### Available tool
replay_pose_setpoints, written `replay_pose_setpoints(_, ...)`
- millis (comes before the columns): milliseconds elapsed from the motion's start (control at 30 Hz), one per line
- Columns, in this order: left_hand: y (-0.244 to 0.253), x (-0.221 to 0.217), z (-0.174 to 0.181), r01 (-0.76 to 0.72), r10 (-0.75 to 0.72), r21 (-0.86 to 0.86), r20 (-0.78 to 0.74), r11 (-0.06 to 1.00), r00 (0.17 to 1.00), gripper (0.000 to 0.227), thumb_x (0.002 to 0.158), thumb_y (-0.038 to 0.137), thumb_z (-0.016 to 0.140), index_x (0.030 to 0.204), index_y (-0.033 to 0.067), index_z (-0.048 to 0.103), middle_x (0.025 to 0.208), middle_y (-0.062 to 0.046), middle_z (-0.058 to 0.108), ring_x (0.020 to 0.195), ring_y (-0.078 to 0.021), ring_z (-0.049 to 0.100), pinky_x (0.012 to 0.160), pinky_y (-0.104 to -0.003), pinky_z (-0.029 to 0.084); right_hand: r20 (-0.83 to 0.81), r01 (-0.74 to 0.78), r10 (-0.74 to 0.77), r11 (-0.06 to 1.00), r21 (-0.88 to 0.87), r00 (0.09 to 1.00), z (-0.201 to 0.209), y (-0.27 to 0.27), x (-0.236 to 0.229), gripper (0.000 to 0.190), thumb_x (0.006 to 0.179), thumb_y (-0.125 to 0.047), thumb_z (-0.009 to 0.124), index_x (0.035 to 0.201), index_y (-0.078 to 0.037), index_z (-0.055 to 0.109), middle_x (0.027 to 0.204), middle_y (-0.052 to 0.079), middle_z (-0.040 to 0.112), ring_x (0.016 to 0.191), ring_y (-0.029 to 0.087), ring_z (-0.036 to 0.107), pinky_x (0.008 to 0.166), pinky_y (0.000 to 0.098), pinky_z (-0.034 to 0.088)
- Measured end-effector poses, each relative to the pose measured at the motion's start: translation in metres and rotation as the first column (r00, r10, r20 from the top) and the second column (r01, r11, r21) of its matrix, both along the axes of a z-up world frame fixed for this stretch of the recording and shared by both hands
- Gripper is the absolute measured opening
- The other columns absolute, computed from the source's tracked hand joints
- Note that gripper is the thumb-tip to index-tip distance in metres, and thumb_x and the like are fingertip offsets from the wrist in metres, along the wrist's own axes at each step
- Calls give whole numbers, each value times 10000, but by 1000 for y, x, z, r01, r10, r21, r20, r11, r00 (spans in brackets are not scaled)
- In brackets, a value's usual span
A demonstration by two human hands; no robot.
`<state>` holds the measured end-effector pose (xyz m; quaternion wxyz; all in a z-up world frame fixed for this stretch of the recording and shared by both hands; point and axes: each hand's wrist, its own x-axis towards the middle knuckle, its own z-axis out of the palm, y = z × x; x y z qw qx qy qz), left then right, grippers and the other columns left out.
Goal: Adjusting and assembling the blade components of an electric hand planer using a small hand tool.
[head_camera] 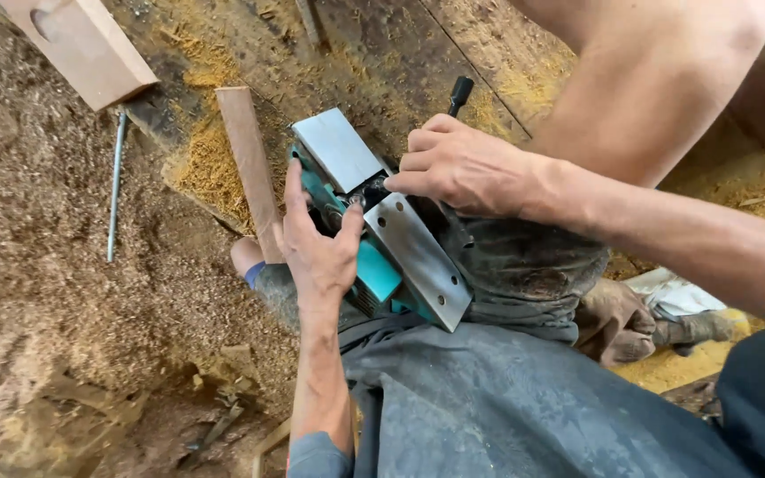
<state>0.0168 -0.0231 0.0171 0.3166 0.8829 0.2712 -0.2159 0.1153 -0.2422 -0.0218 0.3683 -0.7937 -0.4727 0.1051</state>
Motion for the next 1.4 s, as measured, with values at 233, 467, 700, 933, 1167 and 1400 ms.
replay_pose_setpoints(233,0,0,1,-30,50,-106,188,994,981,866,784,287,753,1560,175,386,1140,-258,656,1052,-439,676,930,-577,475,289,-234,219,972,20,932,-16,2,23,189,1107,-251,431,1051,-170,593,875,9,539,920,188,553,989,355,452)
replay_pose_setpoints(467,2,2,-1,30,12,-128,316,991,949,870,737,250,762,1518,73,423,1155,-230,684,970,-411,700,861,-528,514,230,-331,304,940,89,925,-21,2,40,314,1124,-270,339,1142,-145,626,939,42,556,945,215,582,1005,384,465)
replay_pose_setpoints(700,0,7,8,-8,63,-184,300,983,952,825,792,227,702,1525,8,393,1191,-257,664,968,-395,680,922,-544,476,-177,-263,289,952,159,941,-33,-4,28,695,1018,-580,190,1186,-95,657,961,48,609,941,238,595,982,405,477)
replay_pose_setpoints(933,-3,-2,0,10,22,-129,241,992,970,963,712,261,783,1561,80,366,1323,-196,620,1115,-413,649,987,-566,403,82,-321,316,945,61,945,-21,1,34,503,1104,-390,235,1118,-141,671,941,40,605,944,217,600,987,395,463)
replay_pose_setpoints(1167,-2,-1,3,-12,44,-145,223,989,974,983,700,246,799,1570,111,363,1306,-182,618,1140,-411,630,1023,-573,371,-424,-20,-3,999,-49,906,-2,2,12,142,971,-224,668,1037,-155,774,783,21,698,705,237,643,732,383,498)
replay_pose_setpoints(1400,-4,-2,2,4,31,-127,269,992,963,982,700,230,805,1568,97,367,1322,-181,620,1163,-399,635,1029,-552,367,-366,-79,76,997,5,927,-11,12,14,195,1023,-334,609,1038,-195,744,796,-15,650,702,223,618,659,376,483)
